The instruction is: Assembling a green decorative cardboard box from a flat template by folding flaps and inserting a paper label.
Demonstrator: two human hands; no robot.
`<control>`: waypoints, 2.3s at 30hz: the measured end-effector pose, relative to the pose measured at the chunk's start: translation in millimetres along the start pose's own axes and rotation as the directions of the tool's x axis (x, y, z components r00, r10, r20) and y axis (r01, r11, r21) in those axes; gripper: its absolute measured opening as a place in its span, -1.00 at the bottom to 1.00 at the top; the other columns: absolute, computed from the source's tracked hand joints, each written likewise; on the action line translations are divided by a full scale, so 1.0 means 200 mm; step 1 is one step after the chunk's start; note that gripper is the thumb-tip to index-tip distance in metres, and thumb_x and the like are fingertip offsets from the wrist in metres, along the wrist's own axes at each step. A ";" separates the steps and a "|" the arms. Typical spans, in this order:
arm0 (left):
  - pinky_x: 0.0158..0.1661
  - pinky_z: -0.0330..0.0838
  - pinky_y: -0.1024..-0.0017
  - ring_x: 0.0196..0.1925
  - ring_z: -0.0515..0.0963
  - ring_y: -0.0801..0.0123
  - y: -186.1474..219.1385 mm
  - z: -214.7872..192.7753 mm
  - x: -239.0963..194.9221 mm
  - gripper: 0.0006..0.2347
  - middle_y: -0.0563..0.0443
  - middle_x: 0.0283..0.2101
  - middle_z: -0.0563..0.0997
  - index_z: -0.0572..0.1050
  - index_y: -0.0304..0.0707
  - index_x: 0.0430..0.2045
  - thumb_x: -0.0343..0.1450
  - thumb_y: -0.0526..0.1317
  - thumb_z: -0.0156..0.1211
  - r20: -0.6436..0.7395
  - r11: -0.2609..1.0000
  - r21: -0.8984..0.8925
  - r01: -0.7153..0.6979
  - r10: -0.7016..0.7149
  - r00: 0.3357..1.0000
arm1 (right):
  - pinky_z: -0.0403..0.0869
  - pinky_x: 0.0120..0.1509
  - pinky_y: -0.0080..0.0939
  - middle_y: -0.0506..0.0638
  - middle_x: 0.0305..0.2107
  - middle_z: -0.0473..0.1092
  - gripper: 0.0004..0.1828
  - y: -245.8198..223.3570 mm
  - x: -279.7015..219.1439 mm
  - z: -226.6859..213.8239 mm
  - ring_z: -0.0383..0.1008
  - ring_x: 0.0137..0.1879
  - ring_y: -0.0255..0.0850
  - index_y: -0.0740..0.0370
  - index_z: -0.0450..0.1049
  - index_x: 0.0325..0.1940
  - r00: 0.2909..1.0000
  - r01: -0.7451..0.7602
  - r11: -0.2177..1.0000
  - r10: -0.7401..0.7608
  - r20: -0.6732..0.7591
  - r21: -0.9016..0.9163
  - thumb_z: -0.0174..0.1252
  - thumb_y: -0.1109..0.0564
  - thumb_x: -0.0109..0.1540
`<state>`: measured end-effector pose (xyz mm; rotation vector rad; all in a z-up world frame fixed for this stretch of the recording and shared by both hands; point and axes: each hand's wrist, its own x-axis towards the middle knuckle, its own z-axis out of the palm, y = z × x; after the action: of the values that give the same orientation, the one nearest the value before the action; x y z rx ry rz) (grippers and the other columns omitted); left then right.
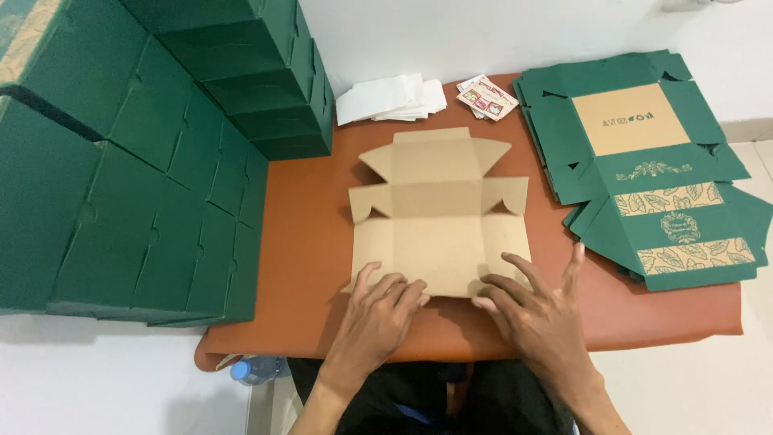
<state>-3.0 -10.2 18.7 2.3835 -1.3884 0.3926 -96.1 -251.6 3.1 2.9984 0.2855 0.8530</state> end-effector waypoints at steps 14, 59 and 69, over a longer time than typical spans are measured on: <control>0.45 -0.44 -0.44 0.69 -0.19 -0.16 -0.01 0.21 0.03 -0.44 -0.25 0.67 -0.13 0.00 -0.11 0.60 0.63 -0.05 -0.18 0.249 0.969 -0.092 0.228 -0.199 0.948 | -0.11 0.71 0.34 0.09 0.58 0.10 -0.34 -0.01 -0.01 0.21 -0.02 0.71 0.06 0.03 0.14 0.66 0.958 -0.099 0.969 0.032 0.285 0.225 -0.21 -0.19 0.49; 0.31 -0.32 -0.74 0.52 0.31 -0.17 0.20 0.10 0.01 -0.72 -0.16 0.30 0.54 0.58 -0.19 0.08 0.63 -0.12 -0.03 -0.133 0.937 -0.193 0.292 -0.320 0.938 | 0.01 0.65 0.62 -0.10 0.01 0.48 -0.39 -0.10 -0.04 0.15 0.43 0.33 -0.04 -0.22 0.56 0.25 0.990 -0.094 0.991 0.103 -0.098 0.092 0.34 -0.40 0.18; 0.12 0.34 0.04 0.22 0.56 0.07 0.28 0.08 -0.14 -0.66 -0.12 0.31 0.54 0.54 -0.18 0.15 0.58 -0.03 0.02 0.122 0.905 -0.050 0.423 -0.415 0.902 | 0.55 -0.15 -0.04 -0.21 -0.14 0.72 -0.63 0.00 -0.08 -0.13 0.72 -0.12 -0.12 -0.21 0.72 0.07 0.842 -0.489 0.783 0.307 0.444 0.385 0.12 -0.26 0.33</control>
<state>-63.9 -21.7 1.8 2.5802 -0.8685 0.0919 -122.8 -255.7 16.3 3.6889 -0.2087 0.2185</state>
